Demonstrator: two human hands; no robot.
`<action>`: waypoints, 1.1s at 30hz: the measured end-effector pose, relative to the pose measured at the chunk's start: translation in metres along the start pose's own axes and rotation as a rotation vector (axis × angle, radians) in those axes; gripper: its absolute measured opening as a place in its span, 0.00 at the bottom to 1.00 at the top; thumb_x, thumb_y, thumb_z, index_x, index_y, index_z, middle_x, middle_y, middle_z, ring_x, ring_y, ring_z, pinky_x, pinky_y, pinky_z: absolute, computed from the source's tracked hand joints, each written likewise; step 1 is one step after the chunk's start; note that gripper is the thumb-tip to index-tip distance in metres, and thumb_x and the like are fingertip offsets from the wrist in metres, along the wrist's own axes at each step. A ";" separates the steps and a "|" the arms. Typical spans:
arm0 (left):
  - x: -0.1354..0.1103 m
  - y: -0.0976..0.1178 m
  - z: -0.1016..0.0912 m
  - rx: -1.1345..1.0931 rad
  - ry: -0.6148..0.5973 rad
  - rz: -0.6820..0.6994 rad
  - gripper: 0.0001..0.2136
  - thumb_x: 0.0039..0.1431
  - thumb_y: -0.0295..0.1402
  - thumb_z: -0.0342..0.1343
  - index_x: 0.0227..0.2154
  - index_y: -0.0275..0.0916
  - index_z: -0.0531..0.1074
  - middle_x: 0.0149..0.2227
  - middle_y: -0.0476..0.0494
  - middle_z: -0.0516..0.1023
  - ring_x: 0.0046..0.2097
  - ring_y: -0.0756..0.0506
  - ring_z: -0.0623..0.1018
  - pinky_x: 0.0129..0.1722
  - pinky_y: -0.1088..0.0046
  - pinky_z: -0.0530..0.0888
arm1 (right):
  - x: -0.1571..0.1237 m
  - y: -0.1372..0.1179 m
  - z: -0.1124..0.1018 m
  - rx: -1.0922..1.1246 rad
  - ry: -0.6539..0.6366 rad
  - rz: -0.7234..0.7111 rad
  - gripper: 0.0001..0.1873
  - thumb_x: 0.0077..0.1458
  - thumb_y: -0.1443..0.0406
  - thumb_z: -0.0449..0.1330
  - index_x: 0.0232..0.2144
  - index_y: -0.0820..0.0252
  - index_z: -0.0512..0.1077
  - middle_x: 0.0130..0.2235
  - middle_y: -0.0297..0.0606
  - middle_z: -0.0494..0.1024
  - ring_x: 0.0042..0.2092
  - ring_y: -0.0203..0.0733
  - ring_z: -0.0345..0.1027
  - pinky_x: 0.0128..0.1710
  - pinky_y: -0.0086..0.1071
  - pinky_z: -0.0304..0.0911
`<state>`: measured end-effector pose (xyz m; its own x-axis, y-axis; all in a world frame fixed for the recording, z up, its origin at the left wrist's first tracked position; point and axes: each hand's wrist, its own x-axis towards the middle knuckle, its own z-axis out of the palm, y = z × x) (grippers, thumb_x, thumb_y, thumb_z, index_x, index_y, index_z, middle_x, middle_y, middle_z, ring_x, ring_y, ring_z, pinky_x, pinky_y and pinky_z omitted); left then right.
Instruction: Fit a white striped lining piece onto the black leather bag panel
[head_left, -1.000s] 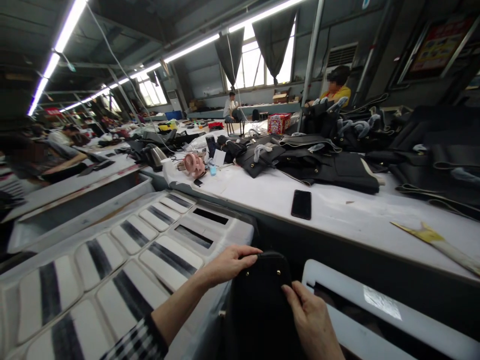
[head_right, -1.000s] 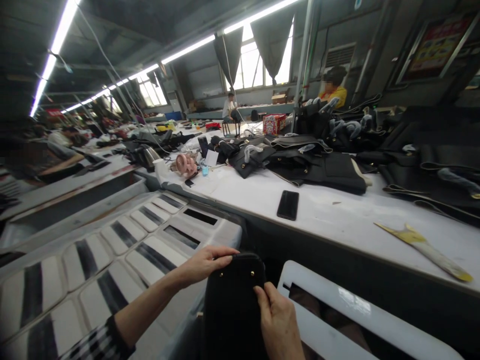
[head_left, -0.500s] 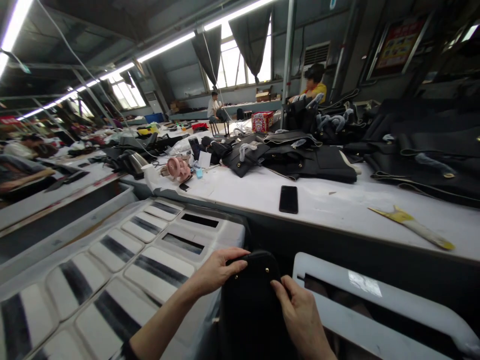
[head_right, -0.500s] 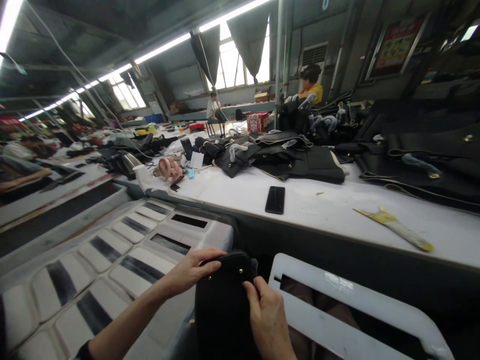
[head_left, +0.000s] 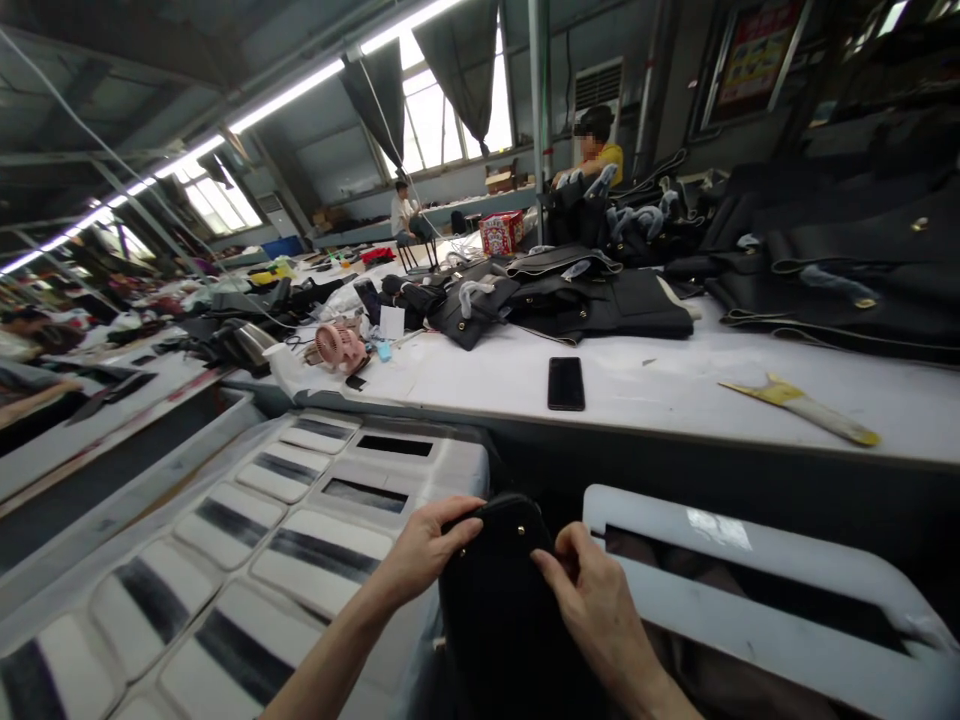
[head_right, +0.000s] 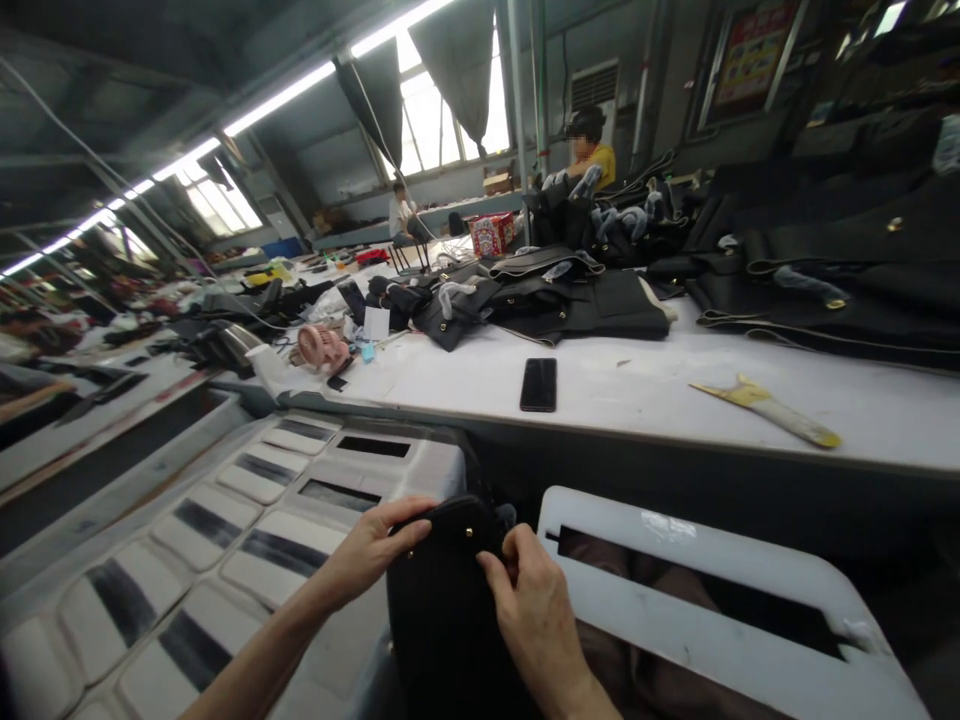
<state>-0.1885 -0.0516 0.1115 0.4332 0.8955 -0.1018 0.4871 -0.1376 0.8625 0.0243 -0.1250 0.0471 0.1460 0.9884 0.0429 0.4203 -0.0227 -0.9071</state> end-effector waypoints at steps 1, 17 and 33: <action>-0.002 -0.001 -0.001 -0.002 0.000 -0.017 0.14 0.62 0.40 0.54 0.46 0.41 0.77 0.45 0.44 0.79 0.48 0.42 0.75 0.50 0.69 0.69 | -0.003 0.001 -0.001 -0.004 0.004 0.006 0.14 0.58 0.55 0.56 0.28 0.56 0.60 0.26 0.30 0.64 0.27 0.39 0.59 0.30 0.33 0.55; -0.033 -0.007 -0.010 -0.084 0.043 -0.128 0.16 0.62 0.42 0.55 0.49 0.41 0.74 0.41 0.46 0.78 0.41 0.45 0.74 0.41 0.73 0.70 | -0.012 -0.015 0.020 0.229 -0.023 0.032 0.11 0.61 0.56 0.53 0.41 0.57 0.66 0.41 0.38 0.71 0.43 0.45 0.66 0.44 0.36 0.61; -0.036 0.000 0.004 -0.251 0.183 -0.126 0.15 0.58 0.40 0.60 0.46 0.41 0.76 0.40 0.45 0.79 0.41 0.44 0.76 0.42 0.71 0.71 | 0.030 -0.033 0.012 0.328 -0.128 -0.057 0.13 0.59 0.53 0.57 0.36 0.57 0.68 0.33 0.33 0.72 0.35 0.40 0.67 0.35 0.31 0.62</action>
<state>-0.2011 -0.0860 0.1129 0.2272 0.9631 -0.1443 0.3159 0.0673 0.9464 0.0042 -0.0924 0.0730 0.0087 0.9979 0.0636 0.1120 0.0622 -0.9918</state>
